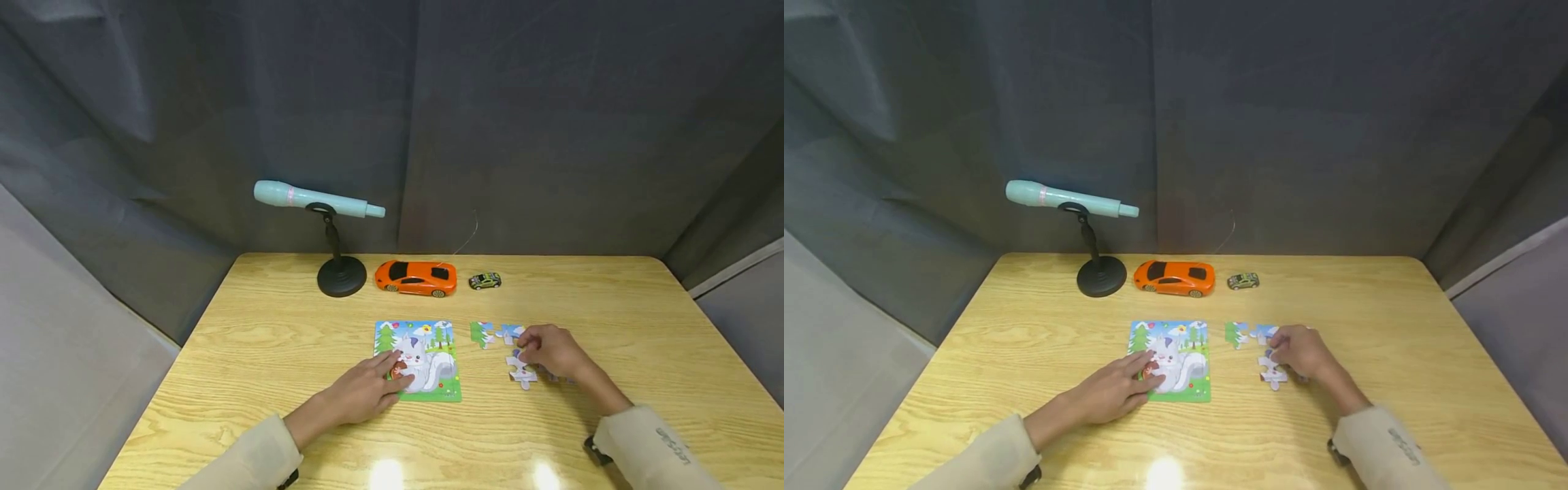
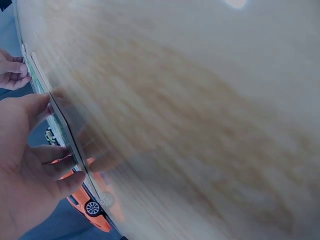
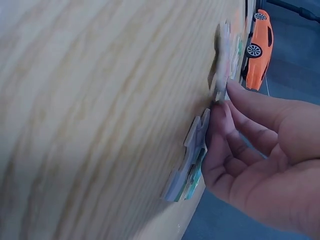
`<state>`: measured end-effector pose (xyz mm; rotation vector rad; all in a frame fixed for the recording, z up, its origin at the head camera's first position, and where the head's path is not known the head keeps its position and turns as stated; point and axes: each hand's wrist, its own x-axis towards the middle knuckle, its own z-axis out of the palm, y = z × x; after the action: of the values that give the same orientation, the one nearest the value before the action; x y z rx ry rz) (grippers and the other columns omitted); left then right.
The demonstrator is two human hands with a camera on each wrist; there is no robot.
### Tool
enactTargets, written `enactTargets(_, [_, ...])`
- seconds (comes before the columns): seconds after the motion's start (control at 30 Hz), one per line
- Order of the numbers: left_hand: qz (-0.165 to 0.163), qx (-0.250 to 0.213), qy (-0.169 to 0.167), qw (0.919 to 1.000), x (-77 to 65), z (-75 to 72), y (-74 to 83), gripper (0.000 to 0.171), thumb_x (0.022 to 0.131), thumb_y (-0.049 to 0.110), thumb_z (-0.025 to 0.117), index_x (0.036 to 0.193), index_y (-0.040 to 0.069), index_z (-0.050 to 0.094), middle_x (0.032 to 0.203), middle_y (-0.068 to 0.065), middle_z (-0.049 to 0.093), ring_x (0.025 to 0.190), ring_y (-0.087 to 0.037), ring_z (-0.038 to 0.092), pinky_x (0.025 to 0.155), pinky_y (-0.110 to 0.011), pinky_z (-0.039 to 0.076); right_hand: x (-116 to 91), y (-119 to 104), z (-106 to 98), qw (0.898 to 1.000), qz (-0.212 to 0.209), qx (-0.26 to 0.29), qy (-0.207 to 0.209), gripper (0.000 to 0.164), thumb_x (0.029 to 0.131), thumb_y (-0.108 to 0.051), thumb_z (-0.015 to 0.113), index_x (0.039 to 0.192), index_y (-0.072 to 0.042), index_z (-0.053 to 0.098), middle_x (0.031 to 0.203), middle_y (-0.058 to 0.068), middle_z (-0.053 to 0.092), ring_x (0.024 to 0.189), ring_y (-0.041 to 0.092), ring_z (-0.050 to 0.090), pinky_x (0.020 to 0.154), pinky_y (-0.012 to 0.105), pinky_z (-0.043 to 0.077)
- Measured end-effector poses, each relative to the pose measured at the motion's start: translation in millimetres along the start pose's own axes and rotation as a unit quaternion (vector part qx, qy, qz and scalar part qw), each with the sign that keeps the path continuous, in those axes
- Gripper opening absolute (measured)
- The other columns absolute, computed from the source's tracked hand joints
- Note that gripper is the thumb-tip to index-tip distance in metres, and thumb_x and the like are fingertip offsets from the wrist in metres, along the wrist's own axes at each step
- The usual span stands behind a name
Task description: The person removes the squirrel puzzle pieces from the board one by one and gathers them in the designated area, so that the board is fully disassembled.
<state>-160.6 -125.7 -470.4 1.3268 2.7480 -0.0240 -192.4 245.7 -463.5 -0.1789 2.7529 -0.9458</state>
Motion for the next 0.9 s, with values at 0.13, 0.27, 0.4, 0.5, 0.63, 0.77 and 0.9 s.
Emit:
enactTargets(0.13, [-0.002, -0.001, 0.001, 1.0, 0.0, 0.7, 0.0, 0.044, 0.099, 0.036, 0.048, 0.142, 0.028, 0.045, 0.151, -0.019, 0.034, 0.14, -0.032, 0.034, 0.107, -0.044, 0.04, 1.7, -1.9, -1.1, 1.0, -0.002, -0.011, 0.013, 0.018, 0.083, -0.008, 0.07, 0.096, 0.002, 0.063, 0.076, 0.005, 0.059, 0.065, 0.015, 0.049, 0.055, 0.024, 0.04])
enactTargets(0.27, [-0.001, 0.005, 0.007, 1.0, -0.1, 1.6, -0.9, 0.044, 0.098, 0.037, 0.049, 0.141, 0.028, 0.046, 0.151, -0.018, 0.035, 0.14, -0.031, 0.036, 0.106, -0.044, 0.041, 5.3, -7.4, -4.3, 0.999, -0.019, -0.02, 0.018, 0.013, 0.084, -0.007, 0.068, 0.093, 0.0, 0.063, 0.076, 0.004, 0.06, 0.067, 0.014, 0.051, 0.058, 0.025, 0.041])
enactTargets(0.4, [0.001, 0.012, 0.013, 0.9998, -0.2, 2.7, -1.9, 0.044, 0.098, 0.039, 0.049, 0.141, 0.028, 0.047, 0.151, -0.016, 0.037, 0.139, -0.03, 0.036, 0.105, -0.045, 0.042, 9.7, -16.6, -3.7, 0.999, -0.037, -0.008, 0.016, 0.011, 0.085, -0.008, 0.067, 0.092, 0.0, 0.064, 0.074, 0.004, 0.059, 0.066, 0.013, 0.05, 0.058, 0.024, 0.041])
enactTargets(0.5, [0.002, 0.016, 0.018, 0.9997, -0.4, 2.5, -2.1, 0.044, 0.098, 0.039, 0.049, 0.141, 0.029, 0.047, 0.15, -0.016, 0.037, 0.139, -0.029, 0.037, 0.104, -0.045, 0.042, 13.4, -25.6, 0.2, 0.999, -0.046, 0.003, 0.013, 0.011, 0.085, -0.009, 0.067, 0.092, 0.0, 0.064, 0.073, 0.003, 0.058, 0.064, 0.013, 0.049, 0.055, 0.022, 0.04])
enactTargets(0.63, [0.006, 0.022, 0.023, 0.9995, -0.8, 2.2, -2.4, 0.044, 0.097, 0.039, 0.05, 0.14, 0.028, 0.048, 0.15, -0.015, 0.038, 0.138, -0.029, 0.038, 0.103, -0.045, 0.043, 20.0, -40.4, 7.4, 0.999, -0.042, 0.019, 0.0, 0.012, 0.086, -0.009, 0.066, 0.094, -0.001, 0.063, 0.075, 0.003, 0.059, 0.064, 0.013, 0.049, 0.054, 0.022, 0.041])
enactTargets(0.77, [0.001, 0.008, 0.031, 0.9995, -2.0, 2.9, -2.8, 0.044, 0.097, 0.04, 0.049, 0.14, 0.028, 0.048, 0.151, -0.014, 0.038, 0.138, -0.029, 0.038, 0.103, -0.045, 0.043, 28.6, -57.6, 19.2, 0.999, -0.034, 0.036, -0.01, 0.013, 0.085, -0.008, 0.067, 0.095, 0.0, 0.063, 0.078, 0.005, 0.059, 0.064, 0.014, 0.049, 0.052, 0.023, 0.042])
enactTargets(0.9, [-0.013, -0.015, 0.037, 0.9991, -4.2, 4.0, -3.3, 0.044, 0.099, 0.039, 0.046, 0.141, 0.026, 0.047, 0.15, -0.015, 0.038, 0.138, -0.029, 0.039, 0.104, -0.047, 0.042, 38.5, -75.1, 35.0, 0.998, -0.034, 0.052, -0.022, 0.013, 0.085, -0.008, 0.068, 0.095, -0.001, 0.064, 0.079, 0.006, 0.059, 0.063, 0.014, 0.05, 0.052, 0.024, 0.043])
